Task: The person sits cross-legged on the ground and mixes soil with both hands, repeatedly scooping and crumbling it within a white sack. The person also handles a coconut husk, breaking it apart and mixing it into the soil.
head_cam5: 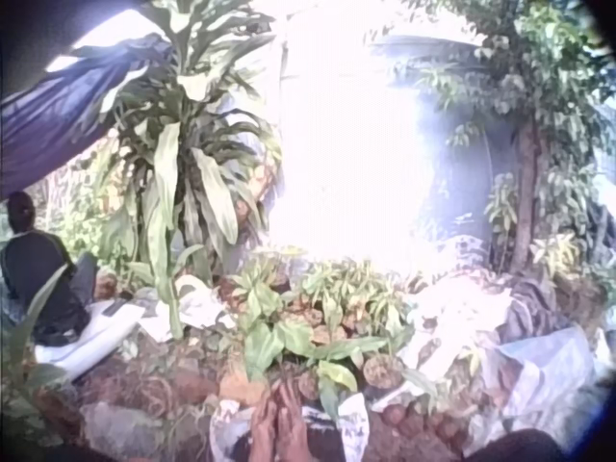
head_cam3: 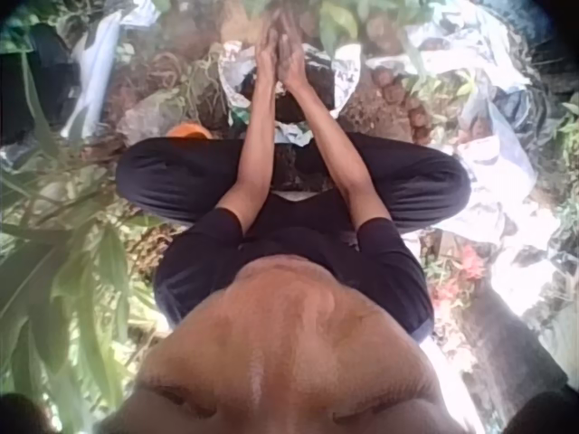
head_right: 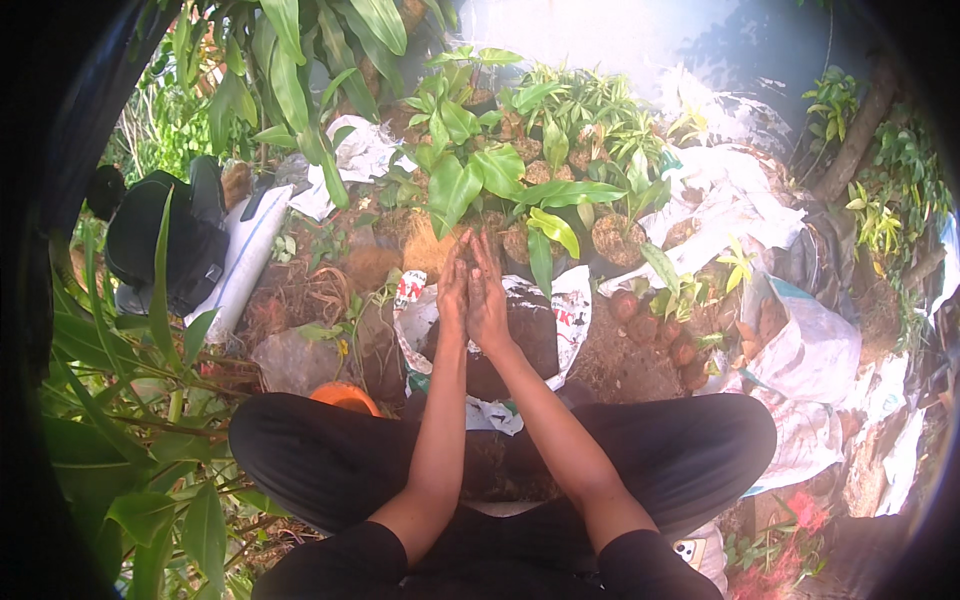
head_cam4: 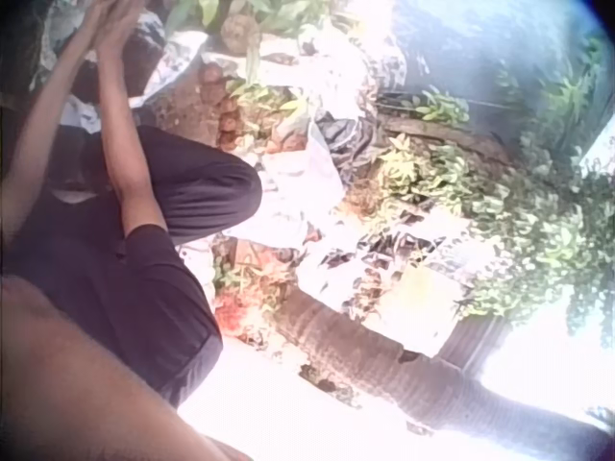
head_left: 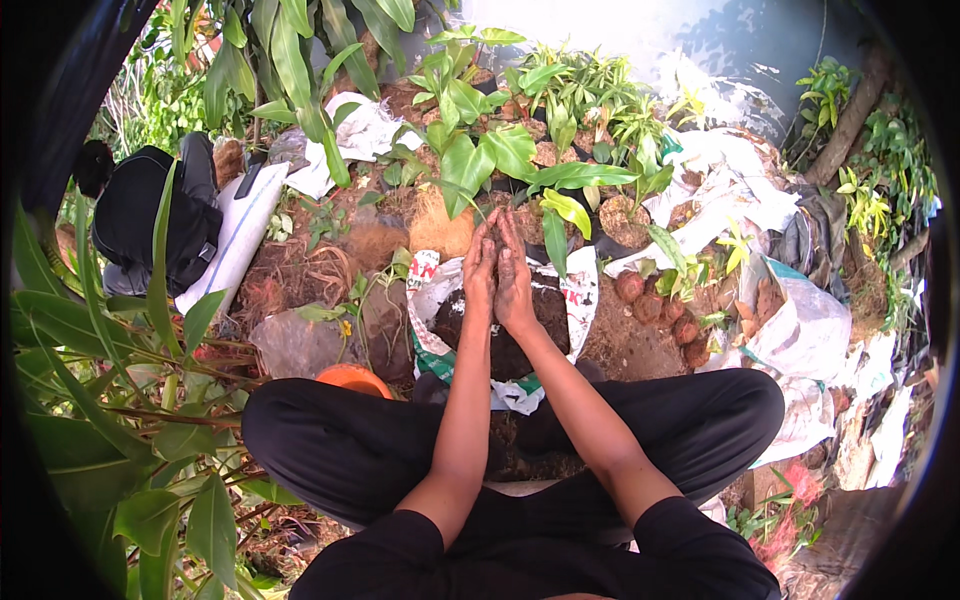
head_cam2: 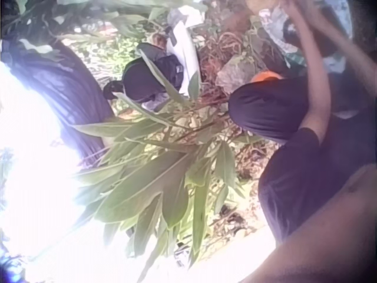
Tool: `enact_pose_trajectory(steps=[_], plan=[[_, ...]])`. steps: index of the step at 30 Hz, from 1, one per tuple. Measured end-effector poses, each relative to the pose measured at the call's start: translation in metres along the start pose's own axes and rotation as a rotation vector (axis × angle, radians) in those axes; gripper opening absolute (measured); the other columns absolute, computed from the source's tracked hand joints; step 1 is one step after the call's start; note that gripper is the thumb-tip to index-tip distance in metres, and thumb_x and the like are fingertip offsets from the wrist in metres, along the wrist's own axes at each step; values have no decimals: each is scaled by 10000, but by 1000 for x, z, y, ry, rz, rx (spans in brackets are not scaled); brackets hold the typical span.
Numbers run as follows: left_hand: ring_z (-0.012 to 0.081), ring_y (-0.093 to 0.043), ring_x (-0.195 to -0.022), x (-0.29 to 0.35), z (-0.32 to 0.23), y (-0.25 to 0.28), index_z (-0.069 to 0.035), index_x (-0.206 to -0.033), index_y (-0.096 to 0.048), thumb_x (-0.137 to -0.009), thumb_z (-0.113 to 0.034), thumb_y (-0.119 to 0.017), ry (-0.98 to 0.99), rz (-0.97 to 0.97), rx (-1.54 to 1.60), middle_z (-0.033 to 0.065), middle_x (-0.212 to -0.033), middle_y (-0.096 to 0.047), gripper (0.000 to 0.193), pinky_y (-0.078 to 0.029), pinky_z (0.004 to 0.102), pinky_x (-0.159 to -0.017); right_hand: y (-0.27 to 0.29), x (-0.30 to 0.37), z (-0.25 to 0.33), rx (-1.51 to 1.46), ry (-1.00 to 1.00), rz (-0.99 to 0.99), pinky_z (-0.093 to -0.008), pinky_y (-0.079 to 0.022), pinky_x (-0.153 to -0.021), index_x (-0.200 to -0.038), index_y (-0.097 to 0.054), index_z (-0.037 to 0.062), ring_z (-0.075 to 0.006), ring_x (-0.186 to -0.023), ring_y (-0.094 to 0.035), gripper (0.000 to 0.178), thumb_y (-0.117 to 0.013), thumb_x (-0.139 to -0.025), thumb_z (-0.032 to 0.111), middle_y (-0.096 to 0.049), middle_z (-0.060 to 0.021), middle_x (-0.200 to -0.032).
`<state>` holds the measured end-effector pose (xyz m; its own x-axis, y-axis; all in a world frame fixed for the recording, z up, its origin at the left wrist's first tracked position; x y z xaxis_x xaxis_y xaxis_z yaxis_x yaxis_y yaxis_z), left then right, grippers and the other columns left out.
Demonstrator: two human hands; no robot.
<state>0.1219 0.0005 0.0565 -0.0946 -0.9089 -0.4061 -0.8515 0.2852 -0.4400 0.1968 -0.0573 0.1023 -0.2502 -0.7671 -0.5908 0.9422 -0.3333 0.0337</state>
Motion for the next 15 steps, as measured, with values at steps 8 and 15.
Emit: enact_pose_trajectory(steps=[8,15], plan=[[176,-531,-1124,-1,-12,7,9,-1200,-562,-949,-156,-554,-37,-141,-103,94,-1200,-583,300,-398,316,-992,-9,-2,-12,-83,57,95,-432,-101,-1168,-1506,-99,12,-321,-1453,-117,744,-268,-993,524,-131,-180,-1569],[201,-534,-1153,8,6,3,42,-1235,-532,-935,-158,-532,85,-49,242,111,-1238,-552,360,-393,317,-1013,19,-17,-51,-544,-325,-171,-417,-226,-1132,-1468,-304,49,-276,-1380,-327,695,-365,-974,534,-342,-120,-1497]])
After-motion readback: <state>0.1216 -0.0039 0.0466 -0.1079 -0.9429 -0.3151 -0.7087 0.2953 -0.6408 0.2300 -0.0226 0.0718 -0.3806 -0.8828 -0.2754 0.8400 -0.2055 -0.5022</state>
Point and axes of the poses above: each hand's wrist, its own x-axis away from the middle knuckle, its own y-axis out of the back of the hand, z = x × y, the point moved 9 cm from there along -x, towards the middle knuckle
